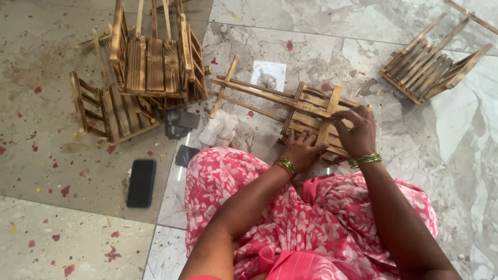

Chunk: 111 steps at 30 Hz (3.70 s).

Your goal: The person sits on the floor assembling small wooden chair frames, fitting wooden dowels and crossbars into the slatted chair parts by hand, pressing joints together and turning the frames over to work on different sides, with several finished frames around them.

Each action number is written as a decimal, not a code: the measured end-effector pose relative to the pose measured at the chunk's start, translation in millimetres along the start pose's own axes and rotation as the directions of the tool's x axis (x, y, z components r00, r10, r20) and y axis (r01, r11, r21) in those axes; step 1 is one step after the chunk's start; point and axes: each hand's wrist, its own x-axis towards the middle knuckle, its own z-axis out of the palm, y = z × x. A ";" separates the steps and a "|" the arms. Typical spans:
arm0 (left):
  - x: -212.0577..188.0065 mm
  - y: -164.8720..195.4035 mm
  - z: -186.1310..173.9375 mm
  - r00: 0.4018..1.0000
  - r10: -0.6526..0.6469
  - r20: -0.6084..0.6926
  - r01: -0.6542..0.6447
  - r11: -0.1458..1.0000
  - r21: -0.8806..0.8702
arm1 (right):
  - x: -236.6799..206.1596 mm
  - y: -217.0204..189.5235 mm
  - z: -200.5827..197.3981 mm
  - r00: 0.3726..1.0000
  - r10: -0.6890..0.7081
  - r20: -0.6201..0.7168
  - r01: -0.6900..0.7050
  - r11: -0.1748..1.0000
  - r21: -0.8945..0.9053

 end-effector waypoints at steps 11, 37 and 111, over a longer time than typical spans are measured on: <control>-10.0 -10.0 -7.3 0.999 0.048 0.003 -0.048 0.999 0.009 | 14.9 82.9 4.6 0.972 0.197 -0.125 -0.199 0.980 -0.003; -15.8 -53.3 -35.9 0.974 -0.200 -0.110 0.183 0.972 -0.145 | -1.7 65.3 50.0 0.956 0.255 0.147 -0.264 0.963 0.052; -12.9 -72.6 -9.6 0.977 -0.211 -0.037 0.202 0.964 -0.172 | -15.1 69.0 57.5 0.957 0.165 0.239 -0.149 0.985 -0.083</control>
